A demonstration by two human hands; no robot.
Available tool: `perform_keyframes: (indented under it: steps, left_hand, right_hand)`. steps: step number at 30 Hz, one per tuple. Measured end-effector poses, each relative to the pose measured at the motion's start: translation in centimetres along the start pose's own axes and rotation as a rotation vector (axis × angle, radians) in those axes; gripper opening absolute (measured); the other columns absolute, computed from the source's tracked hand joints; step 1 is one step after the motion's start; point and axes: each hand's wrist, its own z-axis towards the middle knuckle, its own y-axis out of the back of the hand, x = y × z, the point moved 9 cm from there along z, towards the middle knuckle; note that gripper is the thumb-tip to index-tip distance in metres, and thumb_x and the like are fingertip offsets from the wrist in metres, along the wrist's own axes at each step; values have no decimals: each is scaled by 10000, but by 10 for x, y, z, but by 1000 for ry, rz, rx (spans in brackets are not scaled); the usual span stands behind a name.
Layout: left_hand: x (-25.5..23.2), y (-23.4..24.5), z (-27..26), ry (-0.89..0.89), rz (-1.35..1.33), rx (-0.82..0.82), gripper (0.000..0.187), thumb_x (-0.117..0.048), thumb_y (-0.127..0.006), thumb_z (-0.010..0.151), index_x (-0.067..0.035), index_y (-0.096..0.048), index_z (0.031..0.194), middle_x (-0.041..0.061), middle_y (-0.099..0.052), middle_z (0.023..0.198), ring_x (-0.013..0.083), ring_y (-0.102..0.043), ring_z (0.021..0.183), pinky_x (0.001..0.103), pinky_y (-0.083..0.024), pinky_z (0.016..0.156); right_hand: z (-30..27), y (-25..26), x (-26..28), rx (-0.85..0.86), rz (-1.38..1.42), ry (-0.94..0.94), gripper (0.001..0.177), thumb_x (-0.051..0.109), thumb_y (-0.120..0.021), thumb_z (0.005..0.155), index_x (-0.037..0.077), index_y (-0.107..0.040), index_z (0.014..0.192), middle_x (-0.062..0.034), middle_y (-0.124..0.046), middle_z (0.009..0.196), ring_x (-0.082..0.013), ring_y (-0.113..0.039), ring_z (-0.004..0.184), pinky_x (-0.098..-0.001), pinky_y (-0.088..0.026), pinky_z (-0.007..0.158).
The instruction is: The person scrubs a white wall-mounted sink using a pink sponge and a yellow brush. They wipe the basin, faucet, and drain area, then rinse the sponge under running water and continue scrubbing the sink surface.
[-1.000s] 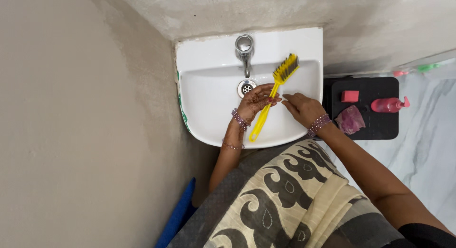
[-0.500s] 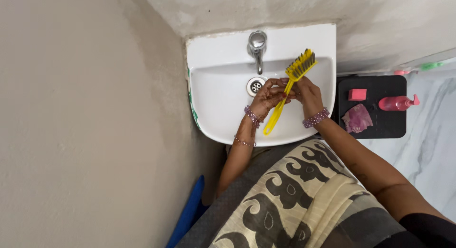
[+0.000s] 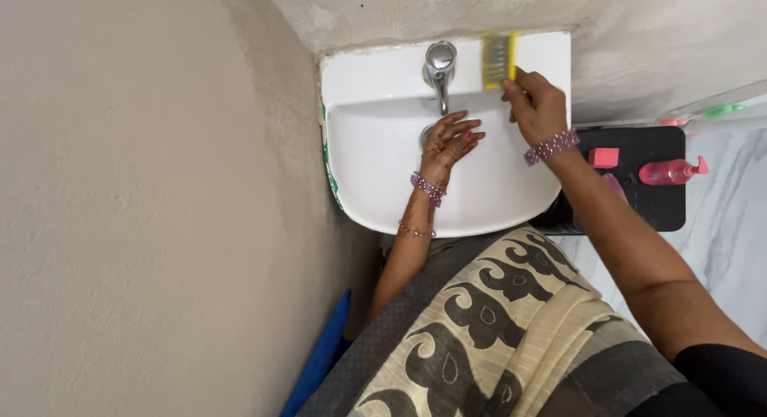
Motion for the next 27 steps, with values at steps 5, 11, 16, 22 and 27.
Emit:
perform_keyframes:
  steps: [5, 11, 16, 22, 27]
  left_hand:
    - [-16, 7, -8, -56, -75, -96, 776, -163, -699, 934, -165, -276, 1585, 165, -583, 1415, 303, -686, 1153, 413, -566, 1000]
    - [-25, 10, -11, -174, -27, -60, 751, -176, -701, 968, -124, -331, 1619, 158, -573, 1477, 255, -681, 1162, 384, -557, 1001]
    - [-25, 21, -8, -204, 16, -124, 656, -179, -707, 977, -80, -439, 1568, 166, -654, 1373, 244, -694, 1115, 374, -560, 984]
    - [-25, 24, -7, -265, 36, -118, 582, -135, -684, 1005, -32, -474, 1538, 164, -672, 1346, 213, -670, 1120, 389, -574, 1038]
    - [-28, 23, -5, -307, 33, -94, 580, -104, -682, 988, -21, -472, 1523, 169, -669, 1322, 201, -664, 1192, 402, -580, 1043]
  right_hand:
    - [10, -5, 50, -33, -628, 343, 557, 318, -708, 1009, 155, -559, 1520, -171, -700, 930, -349, -694, 749, -469, -549, 640]
    - [34, -34, 50, 47, -904, 237, 515, 328, -636, 1023, 237, -543, 1521, -186, -685, 896, -357, -701, 714, -478, -540, 587]
    - [57, -50, 45, 91, -1037, 179, 551, 274, -579, 1015, 222, -470, 1553, -191, -679, 904, -353, -711, 720, -461, -549, 582]
    - [22, -43, 26, 146, -1153, 193, 582, 164, -514, 1012, 240, -439, 1584, -164, -673, 920, -319, -723, 724, -426, -564, 597]
    - [19, -34, 26, 192, -1135, 159, 543, 188, -502, 1047, 276, -442, 1579, -166, -677, 917, -320, -719, 718, -438, -567, 597]
